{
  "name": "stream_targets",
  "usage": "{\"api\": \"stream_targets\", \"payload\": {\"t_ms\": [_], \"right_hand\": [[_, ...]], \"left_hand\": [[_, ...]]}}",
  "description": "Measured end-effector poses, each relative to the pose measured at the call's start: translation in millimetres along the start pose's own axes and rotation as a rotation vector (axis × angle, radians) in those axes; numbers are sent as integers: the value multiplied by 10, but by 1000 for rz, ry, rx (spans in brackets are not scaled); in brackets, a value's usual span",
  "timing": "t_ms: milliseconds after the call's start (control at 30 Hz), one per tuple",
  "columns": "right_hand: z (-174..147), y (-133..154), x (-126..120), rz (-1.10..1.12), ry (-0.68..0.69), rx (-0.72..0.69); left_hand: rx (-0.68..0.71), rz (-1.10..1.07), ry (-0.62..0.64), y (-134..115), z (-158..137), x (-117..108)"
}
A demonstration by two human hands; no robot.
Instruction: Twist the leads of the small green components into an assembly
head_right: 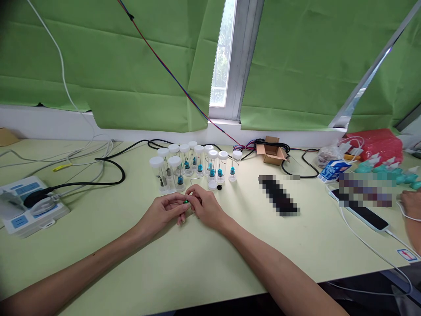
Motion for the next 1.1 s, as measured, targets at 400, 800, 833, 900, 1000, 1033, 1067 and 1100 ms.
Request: {"api": "stream_targets", "payload": {"t_ms": [400,800,833,900,1000,1033,1067,1100], "right_hand": [[1,-10,1,-23,3,1],[0,4,9,-53,-11,-10],[0,4,11,-55,-11,-11],[0,7,12,-56,-15,-18],[-1,24,-14,-61,-56,-41],[-1,31,-36,-66,-88,-49],[-1,38,-65,-72,-131,-57],[-1,43,-99,-80,-182,-61]], "left_hand": [[5,-7,-2,-2,-1,3],[1,2,-1,-15,-8,8],[3,5,-1,-17,-8,7],[6,5,3,-12,-8,5],[7,-1,7,13,-4,-1],[6,0,0,23,-3,-7],[2,3,-7,32,-2,-12],[-3,5,-15,39,-1,-16]]}}
Point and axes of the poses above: each hand's wrist, its own z-axis towards the middle knuckle, its own x-axis out of the palm, y = z × x, the point moved 5 cm from there along z, towards the middle knuckle, and after that the axes turned 10 degrees about x, right-handed, at the moved point
